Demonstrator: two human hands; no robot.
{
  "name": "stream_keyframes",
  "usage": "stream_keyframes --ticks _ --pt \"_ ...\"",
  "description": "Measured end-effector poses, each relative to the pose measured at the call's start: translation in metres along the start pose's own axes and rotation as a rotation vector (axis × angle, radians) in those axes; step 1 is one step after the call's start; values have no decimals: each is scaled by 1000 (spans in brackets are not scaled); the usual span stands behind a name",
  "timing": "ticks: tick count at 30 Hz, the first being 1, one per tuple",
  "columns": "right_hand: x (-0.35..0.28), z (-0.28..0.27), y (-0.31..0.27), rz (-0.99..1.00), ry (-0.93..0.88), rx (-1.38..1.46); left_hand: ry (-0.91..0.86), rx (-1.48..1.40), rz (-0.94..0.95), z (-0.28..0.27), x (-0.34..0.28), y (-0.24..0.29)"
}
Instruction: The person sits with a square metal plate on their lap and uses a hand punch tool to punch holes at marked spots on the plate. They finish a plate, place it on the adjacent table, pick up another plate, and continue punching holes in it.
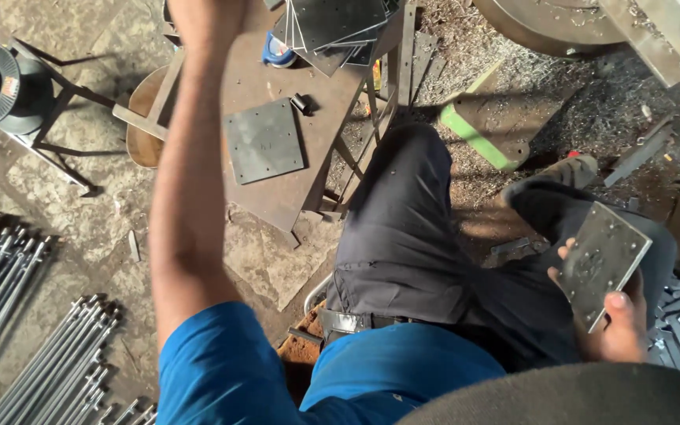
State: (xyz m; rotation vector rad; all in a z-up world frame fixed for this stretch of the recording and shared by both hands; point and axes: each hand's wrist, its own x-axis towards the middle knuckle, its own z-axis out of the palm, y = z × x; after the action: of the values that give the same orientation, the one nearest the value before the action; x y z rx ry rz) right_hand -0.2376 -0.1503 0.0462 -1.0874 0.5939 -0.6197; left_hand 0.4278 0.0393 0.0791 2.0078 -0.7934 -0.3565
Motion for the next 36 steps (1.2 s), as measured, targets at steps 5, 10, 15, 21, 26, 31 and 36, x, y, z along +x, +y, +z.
stream_keyframes --ticks 5,10,15,21,26,31,36 --pt "11 9 1 1 -18 96 -18 654 100 -30 -89 -9" --pt "26 23 2 29 -23 100 -621 871 -191 3 -168 24" --pt "27 31 -6 11 -65 117 -463 943 121 12 -177 -6" --pt "15 30 -5 -5 -44 139 -358 850 273 6 -179 -9" --pt "11 26 -5 -11 -26 137 -307 848 196 5 -190 -7" --pt "15 24 -16 -33 -44 103 -88 657 166 8 -200 19" --pt "30 46 -31 -90 -108 48 -360 -941 19 77 -209 49"
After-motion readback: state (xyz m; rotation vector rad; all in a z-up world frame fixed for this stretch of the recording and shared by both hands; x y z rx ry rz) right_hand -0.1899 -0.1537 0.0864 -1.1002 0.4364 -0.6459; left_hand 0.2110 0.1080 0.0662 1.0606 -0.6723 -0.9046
